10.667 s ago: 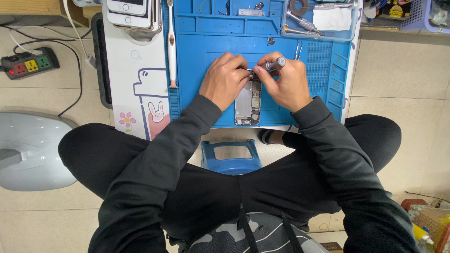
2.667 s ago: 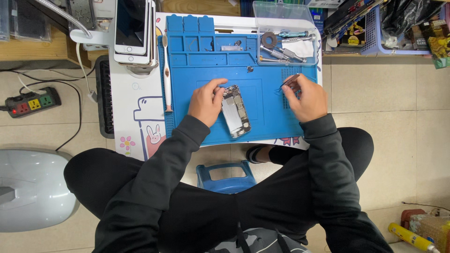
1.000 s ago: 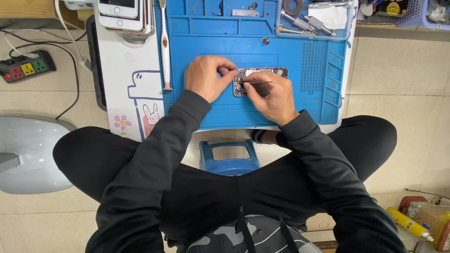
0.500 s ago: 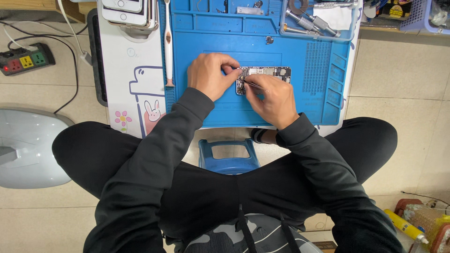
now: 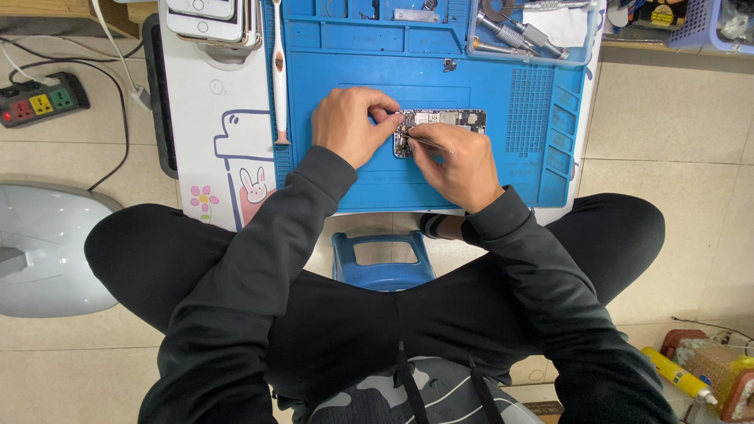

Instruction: The person is repairing a disassembled smartphone on a blue work mat. They use a screwdriver to remove screws and tweezers to handle small internal components, working methodically on the device's circuitry.

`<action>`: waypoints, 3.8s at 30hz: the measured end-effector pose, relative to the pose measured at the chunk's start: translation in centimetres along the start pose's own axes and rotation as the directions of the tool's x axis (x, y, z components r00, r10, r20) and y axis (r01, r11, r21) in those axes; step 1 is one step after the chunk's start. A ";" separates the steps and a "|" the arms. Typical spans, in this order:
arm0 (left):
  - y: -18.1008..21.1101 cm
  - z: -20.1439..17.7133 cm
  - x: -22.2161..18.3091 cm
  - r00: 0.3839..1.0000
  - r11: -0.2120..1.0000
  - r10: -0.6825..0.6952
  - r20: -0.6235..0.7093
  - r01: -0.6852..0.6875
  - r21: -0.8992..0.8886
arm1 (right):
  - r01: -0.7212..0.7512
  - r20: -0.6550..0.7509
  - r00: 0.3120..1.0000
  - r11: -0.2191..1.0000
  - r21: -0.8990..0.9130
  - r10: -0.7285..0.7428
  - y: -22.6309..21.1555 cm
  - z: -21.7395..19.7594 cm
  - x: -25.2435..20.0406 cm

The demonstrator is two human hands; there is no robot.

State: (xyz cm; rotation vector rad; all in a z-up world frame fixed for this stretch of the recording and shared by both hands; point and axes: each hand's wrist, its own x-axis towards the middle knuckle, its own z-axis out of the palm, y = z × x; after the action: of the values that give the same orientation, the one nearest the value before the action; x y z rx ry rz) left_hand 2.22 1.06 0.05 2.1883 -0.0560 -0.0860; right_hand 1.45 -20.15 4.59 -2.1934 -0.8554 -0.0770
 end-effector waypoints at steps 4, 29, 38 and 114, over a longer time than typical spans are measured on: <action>-0.1 0.2 0.0 1.000 1.000 -0.010 0.001 0.010 0.000 | -0.006 0.016 1.000 1.000 0.009 0.006 0.1 -0.3 0.1; -0.2 0.3 0.0 1.000 1.000 0.010 -0.007 -0.010 -0.002 | -0.087 0.004 0.996 0.995 0.043 0.087 -0.2 0.0 0.1; -0.1 0.2 0.1 1.000 1.000 0.003 0.000 -0.003 0.009 | -0.124 -0.013 0.992 0.981 0.152 0.127 0.3 -0.2 -0.3; 1.8 2.0 -5.7 0.995 0.979 0.071 0.076 -0.084 0.188 | -0.229 -0.030 0.966 0.793 -0.565 0.258 4.7 -13.6 -2.2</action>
State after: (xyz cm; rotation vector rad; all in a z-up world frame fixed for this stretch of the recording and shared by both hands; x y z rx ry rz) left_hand -3.64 -1.19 0.61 2.3720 -0.1954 -0.1162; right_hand 5.32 -32.90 10.52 -2.8633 -0.6111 -0.1688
